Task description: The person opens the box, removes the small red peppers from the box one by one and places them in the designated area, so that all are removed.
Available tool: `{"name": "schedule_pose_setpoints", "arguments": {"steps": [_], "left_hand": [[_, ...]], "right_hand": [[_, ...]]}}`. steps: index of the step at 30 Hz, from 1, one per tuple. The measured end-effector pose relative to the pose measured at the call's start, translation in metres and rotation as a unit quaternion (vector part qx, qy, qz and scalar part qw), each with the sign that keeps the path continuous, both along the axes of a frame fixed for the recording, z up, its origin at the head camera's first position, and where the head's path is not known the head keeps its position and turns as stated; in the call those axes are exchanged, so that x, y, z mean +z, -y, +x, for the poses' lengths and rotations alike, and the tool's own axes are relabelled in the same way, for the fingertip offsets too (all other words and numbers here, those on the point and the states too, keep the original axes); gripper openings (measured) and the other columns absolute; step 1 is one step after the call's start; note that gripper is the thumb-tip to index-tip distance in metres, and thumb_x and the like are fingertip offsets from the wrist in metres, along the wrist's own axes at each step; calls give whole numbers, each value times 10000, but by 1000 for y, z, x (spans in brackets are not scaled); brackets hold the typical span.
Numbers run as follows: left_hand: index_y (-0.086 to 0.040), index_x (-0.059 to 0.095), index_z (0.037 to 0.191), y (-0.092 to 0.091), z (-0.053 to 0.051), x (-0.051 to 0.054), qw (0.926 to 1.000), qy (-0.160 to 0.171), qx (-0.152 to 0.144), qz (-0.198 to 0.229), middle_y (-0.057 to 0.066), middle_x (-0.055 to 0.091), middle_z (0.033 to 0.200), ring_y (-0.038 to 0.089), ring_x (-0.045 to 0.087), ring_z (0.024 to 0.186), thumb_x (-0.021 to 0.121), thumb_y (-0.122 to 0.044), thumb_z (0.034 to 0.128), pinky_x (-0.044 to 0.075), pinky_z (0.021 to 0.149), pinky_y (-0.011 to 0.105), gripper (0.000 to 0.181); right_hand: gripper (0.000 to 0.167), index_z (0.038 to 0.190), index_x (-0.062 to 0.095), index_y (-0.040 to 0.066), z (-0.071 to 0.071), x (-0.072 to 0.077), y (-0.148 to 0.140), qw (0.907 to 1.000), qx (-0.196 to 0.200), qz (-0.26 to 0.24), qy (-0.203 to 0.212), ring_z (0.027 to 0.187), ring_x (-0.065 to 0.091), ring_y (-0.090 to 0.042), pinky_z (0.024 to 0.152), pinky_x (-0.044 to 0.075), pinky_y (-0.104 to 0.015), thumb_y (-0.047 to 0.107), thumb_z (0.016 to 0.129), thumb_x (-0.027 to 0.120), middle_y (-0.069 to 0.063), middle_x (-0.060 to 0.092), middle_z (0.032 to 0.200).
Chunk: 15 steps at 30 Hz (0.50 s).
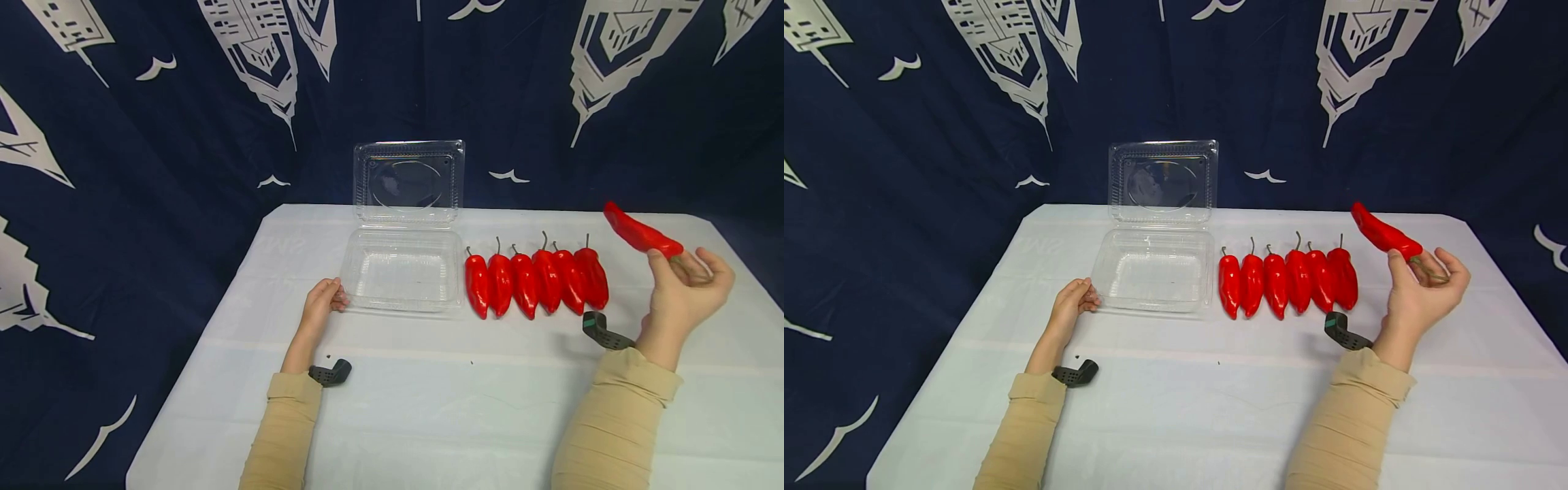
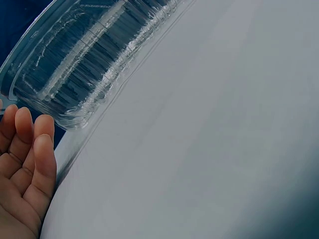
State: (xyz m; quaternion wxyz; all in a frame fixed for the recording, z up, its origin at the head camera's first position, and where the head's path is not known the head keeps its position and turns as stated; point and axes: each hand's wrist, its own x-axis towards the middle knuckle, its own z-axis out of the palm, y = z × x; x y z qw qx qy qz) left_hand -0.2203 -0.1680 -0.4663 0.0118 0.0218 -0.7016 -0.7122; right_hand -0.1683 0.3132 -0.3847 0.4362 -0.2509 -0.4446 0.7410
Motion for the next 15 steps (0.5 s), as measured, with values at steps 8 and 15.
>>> {"name": "schedule_pose_setpoints", "arguments": {"steps": [8, 15], "left_hand": [[-3, 506, 832, -1, 0, -2, 9998, -165, 60, -96, 29, 527, 719, 109, 568, 652, 450, -174, 996, 475, 588, 199, 243], [5, 500, 831, -1, 1, -2, 9999, -138, 46, -46, 37, 525, 714, 112, 566, 650, 454, -169, 997, 473, 589, 204, 245]], "right_hand": [[551, 1131, 555, 73, 2, 0, -5, 9992, -391, -55, -65, 1075, 512, -131, 940, 430, -222, 22, 662, 838, -50, 545, 1183], [515, 1133, 576, 87, 3, -3, -8, 9984, -561, 32, -53, 1123, 479, -114, 951, 419, -212, 43, 686, 828, -36, 542, 1222]]}}
